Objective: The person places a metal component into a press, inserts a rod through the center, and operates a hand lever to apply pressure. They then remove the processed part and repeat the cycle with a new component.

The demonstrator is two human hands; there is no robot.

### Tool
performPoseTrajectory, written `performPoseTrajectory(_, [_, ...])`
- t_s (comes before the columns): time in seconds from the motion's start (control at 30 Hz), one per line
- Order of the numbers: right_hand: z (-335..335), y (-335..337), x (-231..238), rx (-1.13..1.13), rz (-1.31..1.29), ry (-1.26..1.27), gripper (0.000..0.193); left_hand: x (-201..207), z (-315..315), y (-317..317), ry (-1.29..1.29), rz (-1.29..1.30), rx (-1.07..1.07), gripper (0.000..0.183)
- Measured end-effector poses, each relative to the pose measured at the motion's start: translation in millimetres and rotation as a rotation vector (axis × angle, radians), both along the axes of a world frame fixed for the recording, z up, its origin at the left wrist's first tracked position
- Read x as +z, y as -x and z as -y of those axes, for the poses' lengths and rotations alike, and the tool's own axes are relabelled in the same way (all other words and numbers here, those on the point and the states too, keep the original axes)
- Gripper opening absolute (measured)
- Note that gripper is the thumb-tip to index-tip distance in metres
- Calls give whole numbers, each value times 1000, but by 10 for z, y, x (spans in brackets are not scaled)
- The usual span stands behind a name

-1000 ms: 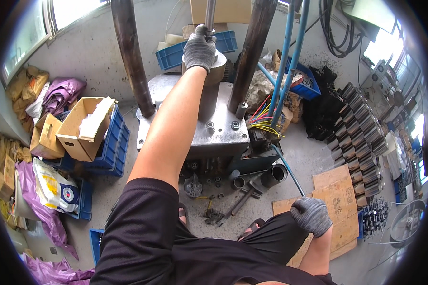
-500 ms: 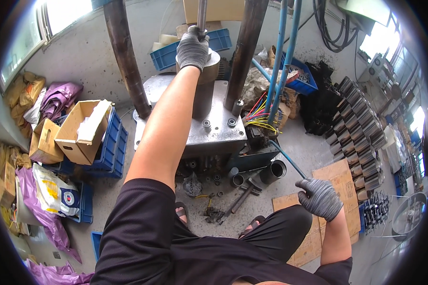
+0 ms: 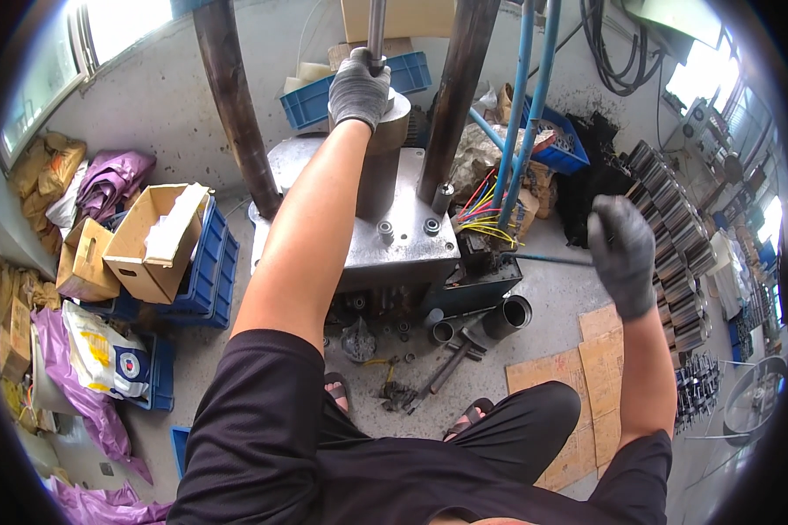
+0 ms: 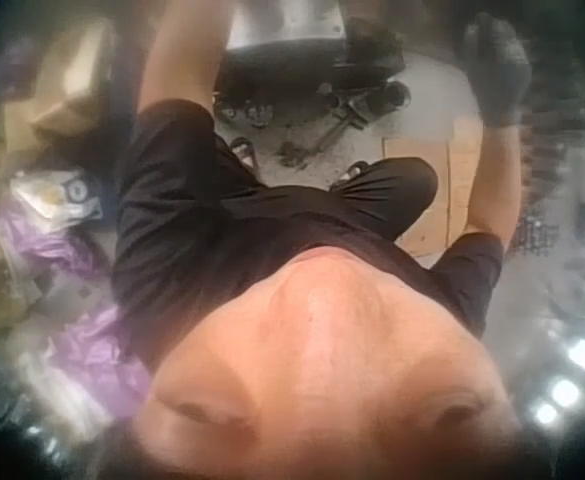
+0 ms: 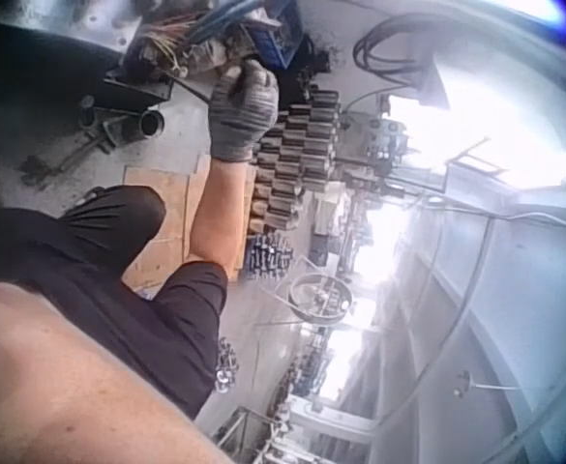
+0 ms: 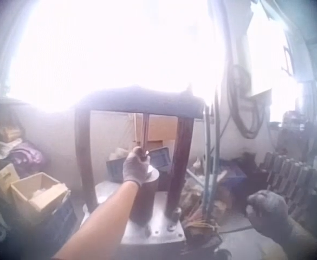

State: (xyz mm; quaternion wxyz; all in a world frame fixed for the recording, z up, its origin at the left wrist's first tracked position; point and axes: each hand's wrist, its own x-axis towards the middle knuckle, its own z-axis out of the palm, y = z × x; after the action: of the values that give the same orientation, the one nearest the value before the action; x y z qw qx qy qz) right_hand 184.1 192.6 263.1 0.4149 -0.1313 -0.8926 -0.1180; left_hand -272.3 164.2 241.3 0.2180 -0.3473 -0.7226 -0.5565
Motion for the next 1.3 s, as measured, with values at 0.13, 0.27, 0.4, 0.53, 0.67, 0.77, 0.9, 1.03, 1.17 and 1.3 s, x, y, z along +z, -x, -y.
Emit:
performPoseTrajectory(0.13, [-588,338,185,-4,-83,127,28,65,27,-66,20,60,-68,31])
performPoseTrajectory(0.27, [-556,329,201,-133,-14,306,39,101,87,-150,-5,112,-103,34])
performPoseTrajectory(0.4, [-204,-40,-6,-31,88,275,38,91,110,-90,-45,203,-95,39])
performPoseTrajectory(0.53, [341,-760,-617,47,624,466,36,95,147,-71,-37,145,-52,34])
performPoseTrajectory(0.67, [886,-977,-938,-183,943,602,28,56,68,-50,-52,104,-17,32])
performPoseTrajectory(0.77, [961,-972,-989,-260,980,636,25,15,43,11,-112,91,-64,36])
performPoseTrajectory(0.9, [925,-953,-891,-250,834,645,22,8,10,8,-123,113,-117,35])
performPoseTrajectory(1.03, [796,-853,-747,-141,613,581,25,-66,-63,295,-209,228,-342,30])
performPoseTrajectory(1.17, [825,-860,-729,-157,611,568,25,-105,-104,399,-310,391,-564,28])
performPoseTrajectory(1.3, [894,-957,-866,-243,792,530,24,-134,-151,398,-330,439,-641,28])
